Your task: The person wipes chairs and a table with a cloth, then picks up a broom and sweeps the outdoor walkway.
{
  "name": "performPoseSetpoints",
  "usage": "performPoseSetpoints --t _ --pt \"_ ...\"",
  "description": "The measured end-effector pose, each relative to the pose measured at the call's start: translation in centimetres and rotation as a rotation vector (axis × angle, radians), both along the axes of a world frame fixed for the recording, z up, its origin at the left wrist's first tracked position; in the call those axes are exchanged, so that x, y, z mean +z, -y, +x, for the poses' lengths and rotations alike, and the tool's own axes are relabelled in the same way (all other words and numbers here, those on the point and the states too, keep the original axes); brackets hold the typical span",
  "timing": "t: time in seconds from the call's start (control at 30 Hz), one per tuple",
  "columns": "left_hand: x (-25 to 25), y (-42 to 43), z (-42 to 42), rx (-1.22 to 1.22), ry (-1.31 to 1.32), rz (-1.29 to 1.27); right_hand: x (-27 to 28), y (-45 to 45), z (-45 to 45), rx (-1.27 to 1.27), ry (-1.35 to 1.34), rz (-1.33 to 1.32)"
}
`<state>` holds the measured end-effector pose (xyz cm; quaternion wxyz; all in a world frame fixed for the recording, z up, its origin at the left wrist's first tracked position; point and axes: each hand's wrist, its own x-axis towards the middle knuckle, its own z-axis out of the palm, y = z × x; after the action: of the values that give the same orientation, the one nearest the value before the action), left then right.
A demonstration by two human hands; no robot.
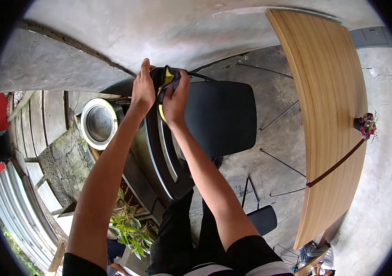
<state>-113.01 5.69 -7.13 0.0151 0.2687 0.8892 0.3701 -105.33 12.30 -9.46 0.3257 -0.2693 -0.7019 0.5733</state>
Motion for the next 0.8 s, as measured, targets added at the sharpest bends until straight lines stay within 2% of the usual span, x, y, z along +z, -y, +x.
performPoseSetpoints --t 0.07,0.17,0.2,0.3,0.33,0.43,0.6,0.7,0.73,0.8 --pt "-0.2 0.4 0.1 -0.009 -0.067 -0.011 -0.6 -1.4 -1.3 -0.006 -0.018 -0.082" --pt "-0.7 0.2 -0.1 -0.008 -0.092 -0.028 -4.8 -3.5 -2.4 -0.202 0.22 0.129" --pt "-0.3 0.1 0.1 -0.011 -0.095 -0.03 -5.5 -4.1 -2.7 -0.204 0.218 0.126" --pt "1.2 0.1 0.6 -0.006 -0.043 -0.088 -7.0 -5.3 -3.5 -0.376 0.669 -0.051" --pt "1.3 0.2 0.6 -0.01 -0.045 -0.092 -7.6 -5.6 -3.5 -0.377 0.668 -0.057" --pt "1.4 0.1 0.5 -0.014 -0.038 -0.181 -9.0 -6.6 -3.1 -0.238 0.239 -0.4" --pt "-0.3 0.1 -0.4 0.037 -0.015 -0.089 0.1 -0.7 -1.0 0.0 0.069 -0.162" --pt "0.2 -0.1 -1.2 0.196 0.574 0.118 2.1 2.3 2.8 0.088 0.062 -0.023" --pt "0.5 -0.1 -1.1 0.195 0.573 0.115 2.6 3.3 4.4 0.113 0.086 0.038" --pt "1.4 -0.4 -0.8 0.166 0.449 -0.034 3.9 5.0 7.9 0.169 0.119 -0.113"
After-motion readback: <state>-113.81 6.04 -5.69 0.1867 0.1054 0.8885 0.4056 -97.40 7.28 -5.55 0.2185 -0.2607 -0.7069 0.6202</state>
